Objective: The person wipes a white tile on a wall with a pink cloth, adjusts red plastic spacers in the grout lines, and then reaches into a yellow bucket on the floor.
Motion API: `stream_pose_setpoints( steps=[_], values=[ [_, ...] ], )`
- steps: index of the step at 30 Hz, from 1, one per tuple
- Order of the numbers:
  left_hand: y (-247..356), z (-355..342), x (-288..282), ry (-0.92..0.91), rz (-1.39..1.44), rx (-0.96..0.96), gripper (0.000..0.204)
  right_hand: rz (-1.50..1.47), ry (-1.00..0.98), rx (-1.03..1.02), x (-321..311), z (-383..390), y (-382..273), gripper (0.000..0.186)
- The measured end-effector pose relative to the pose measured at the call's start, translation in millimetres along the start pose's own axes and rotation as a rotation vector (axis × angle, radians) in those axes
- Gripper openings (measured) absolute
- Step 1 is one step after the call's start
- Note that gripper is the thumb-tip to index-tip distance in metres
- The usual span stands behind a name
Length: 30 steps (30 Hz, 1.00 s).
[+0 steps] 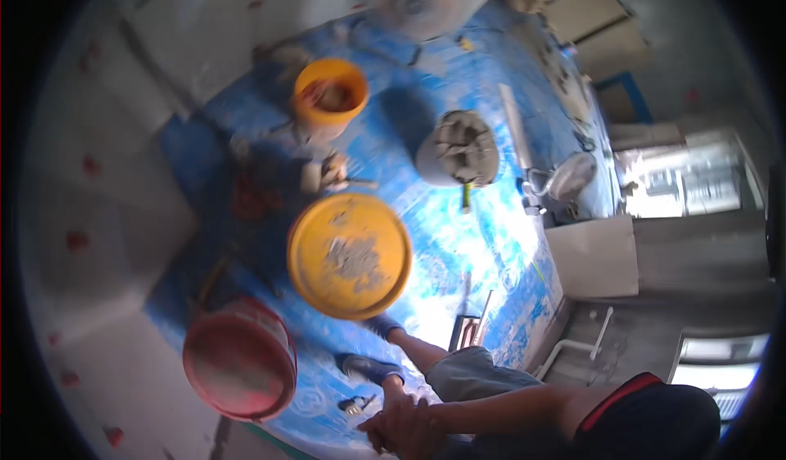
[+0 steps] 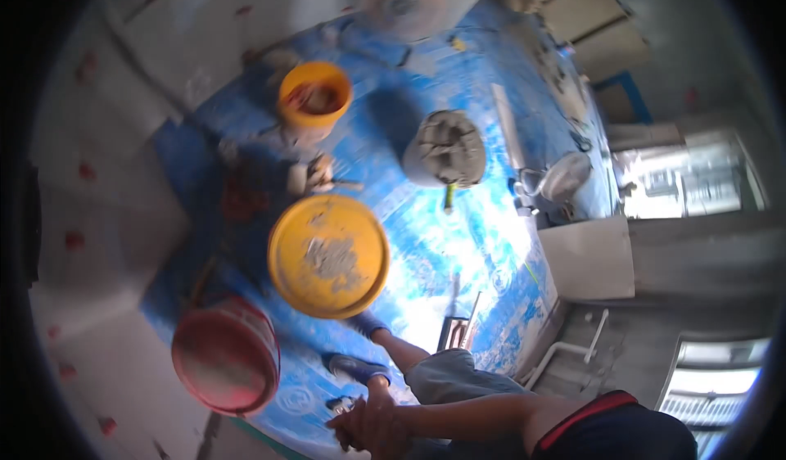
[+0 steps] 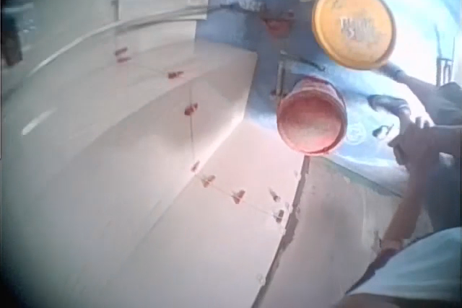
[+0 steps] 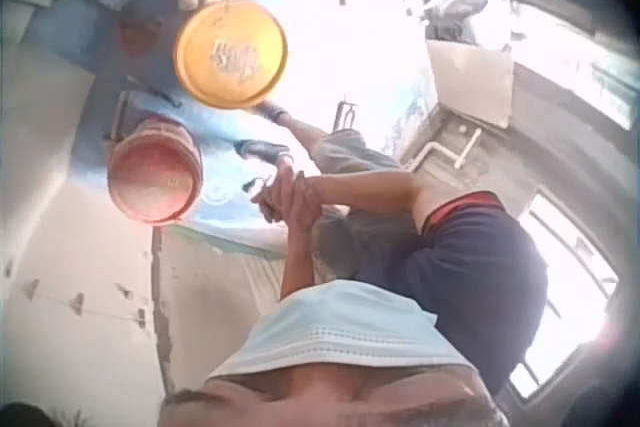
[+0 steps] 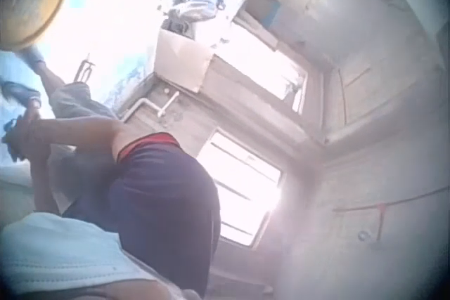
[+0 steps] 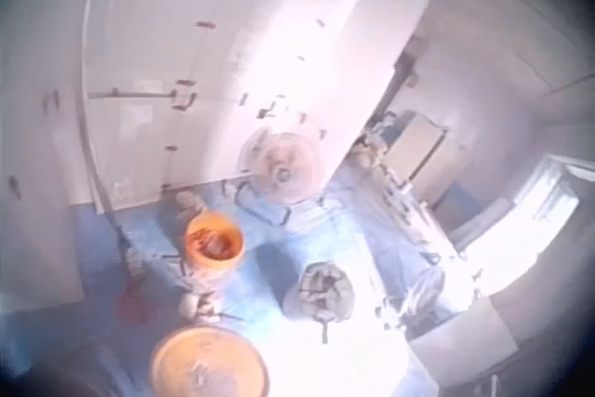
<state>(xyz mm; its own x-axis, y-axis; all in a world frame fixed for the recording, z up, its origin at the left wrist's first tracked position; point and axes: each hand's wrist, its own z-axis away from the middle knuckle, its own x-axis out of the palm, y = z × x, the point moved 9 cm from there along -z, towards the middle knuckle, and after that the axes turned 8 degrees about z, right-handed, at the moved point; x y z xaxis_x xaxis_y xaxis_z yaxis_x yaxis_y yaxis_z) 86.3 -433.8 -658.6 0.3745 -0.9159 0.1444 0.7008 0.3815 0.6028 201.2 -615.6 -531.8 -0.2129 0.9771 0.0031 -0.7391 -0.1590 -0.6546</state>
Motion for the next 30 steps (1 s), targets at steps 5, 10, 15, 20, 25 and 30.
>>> stream_pose_setpoints(
  steps=[5,10,15,20,25,30],
  values=[
    [-35.4,56.2,59.5,-0.260,0.037,-0.295,0.028,0.165,0.282,-0.599,-72.6,133.2,-129.0,0.035],
    [4.7,152.4,187.9,-0.518,-0.132,-0.458,0.032,0.383,0.542,-0.801,-76.0,214.2,-91.1,0.039],
    [36.6,270.2,328.7,-0.804,-0.308,-0.605,0.036,0.249,0.396,-0.477,-168.4,220.4,86.2,0.037],
    [100.1,358.8,512.7,-1.323,-0.732,0.267,0.039,-0.238,0.410,0.382,-270.6,209.2,368.7,0.031],
    [-44.6,406.7,637.1,-1.487,-1.024,1.250,0.029,-1.568,0.207,0.035,-378.6,289.3,235.1,0.036],
    [-97.2,213.7,704.4,-1.055,-1.615,1.085,0.032,-1.182,0.034,-0.508,-526.2,409.2,103.1,0.042]
  ],
)
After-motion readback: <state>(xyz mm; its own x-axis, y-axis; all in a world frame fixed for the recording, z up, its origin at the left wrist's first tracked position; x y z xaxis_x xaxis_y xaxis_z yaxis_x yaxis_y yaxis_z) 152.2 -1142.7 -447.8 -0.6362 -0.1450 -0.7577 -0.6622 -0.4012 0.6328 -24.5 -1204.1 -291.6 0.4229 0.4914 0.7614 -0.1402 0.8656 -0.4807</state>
